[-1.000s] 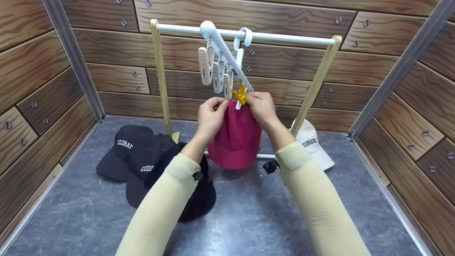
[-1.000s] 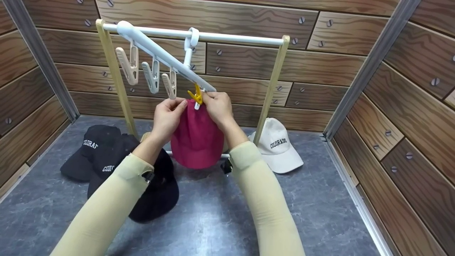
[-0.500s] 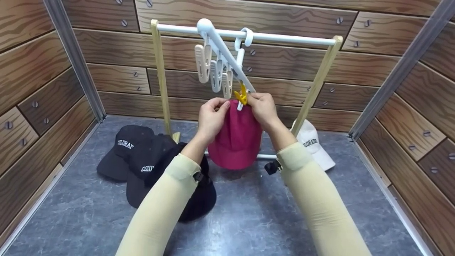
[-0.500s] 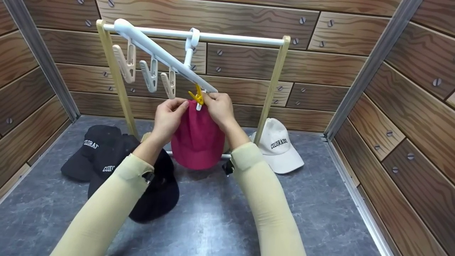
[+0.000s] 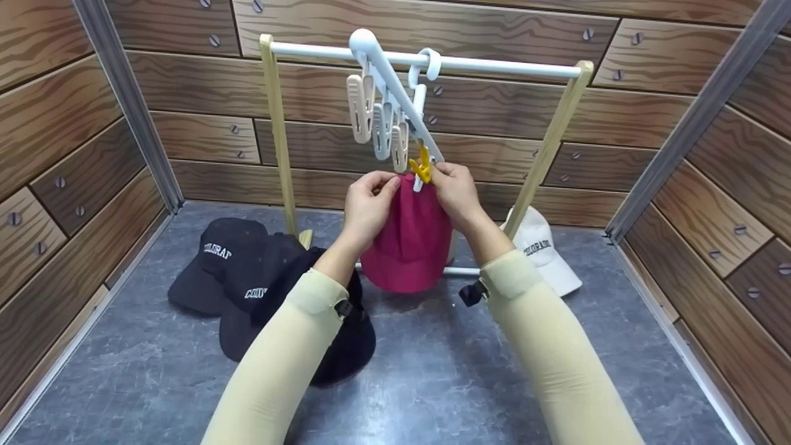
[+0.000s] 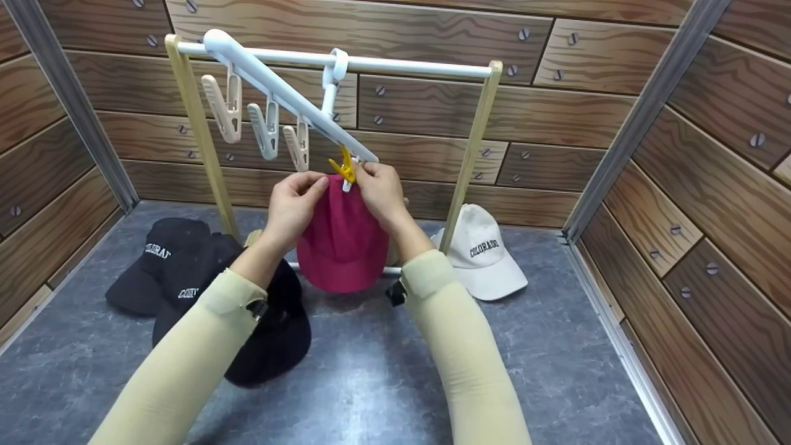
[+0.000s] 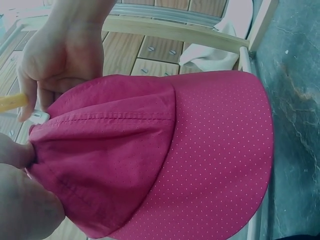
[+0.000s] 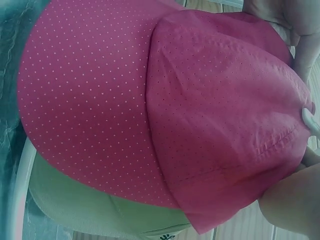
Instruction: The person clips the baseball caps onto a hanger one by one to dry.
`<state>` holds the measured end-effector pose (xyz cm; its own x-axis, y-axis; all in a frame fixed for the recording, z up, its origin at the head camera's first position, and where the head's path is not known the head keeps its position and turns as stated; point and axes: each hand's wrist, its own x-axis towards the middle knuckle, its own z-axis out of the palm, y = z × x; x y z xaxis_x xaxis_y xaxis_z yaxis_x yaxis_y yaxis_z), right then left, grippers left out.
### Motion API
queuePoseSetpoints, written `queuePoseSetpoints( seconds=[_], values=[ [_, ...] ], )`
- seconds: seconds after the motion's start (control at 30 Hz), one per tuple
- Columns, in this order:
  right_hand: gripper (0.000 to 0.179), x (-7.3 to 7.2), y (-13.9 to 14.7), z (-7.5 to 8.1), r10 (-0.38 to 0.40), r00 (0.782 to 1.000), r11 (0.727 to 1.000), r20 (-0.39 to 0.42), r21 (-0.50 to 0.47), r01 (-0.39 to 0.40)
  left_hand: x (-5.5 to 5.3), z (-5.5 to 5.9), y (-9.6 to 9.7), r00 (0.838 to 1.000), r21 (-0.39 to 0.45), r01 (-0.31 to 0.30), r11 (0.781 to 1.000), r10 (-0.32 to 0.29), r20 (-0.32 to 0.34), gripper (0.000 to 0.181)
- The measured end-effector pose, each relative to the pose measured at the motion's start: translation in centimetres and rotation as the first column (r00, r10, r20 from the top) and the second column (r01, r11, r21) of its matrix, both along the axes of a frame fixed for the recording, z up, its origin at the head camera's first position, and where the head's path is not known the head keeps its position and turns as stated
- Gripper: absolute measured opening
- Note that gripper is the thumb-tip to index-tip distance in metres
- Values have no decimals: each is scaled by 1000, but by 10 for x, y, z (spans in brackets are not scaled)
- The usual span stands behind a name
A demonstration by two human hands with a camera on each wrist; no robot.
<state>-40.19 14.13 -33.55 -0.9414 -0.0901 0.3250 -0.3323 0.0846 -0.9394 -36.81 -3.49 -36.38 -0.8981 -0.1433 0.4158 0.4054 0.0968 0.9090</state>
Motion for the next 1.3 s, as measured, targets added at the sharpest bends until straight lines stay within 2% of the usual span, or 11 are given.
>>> queuePoseSetpoints(
  seconds=[0.23,0.5,0.77,0.97,1.13,1.3],
  values=[
    [29,0,3,-6,-30,1000,1000,-8,7,30,-3,-4,0,1000,-17,2,1000,-2,-8,15],
    [36,-1,6,-16,-71,994,994,-79,72,76,-2,-7,1,999,-90,-22,996,18,-46,16],
    [40,2,11,-25,-75,991,990,-108,112,88,-3,-10,-1,999,-120,-40,992,35,-40,16],
    [36,3,15,-34,-119,975,980,-188,138,146,-2,-15,-3,999,-149,-49,988,45,-27,18],
    [31,4,17,-44,-155,962,979,-224,95,180,0,-19,-6,999,-151,-48,987,48,-6,21],
    [26,5,20,-50,-193,942,971,-274,84,224,4,-22,-9,997,-182,-77,980,76,-14,26]
  ],
)
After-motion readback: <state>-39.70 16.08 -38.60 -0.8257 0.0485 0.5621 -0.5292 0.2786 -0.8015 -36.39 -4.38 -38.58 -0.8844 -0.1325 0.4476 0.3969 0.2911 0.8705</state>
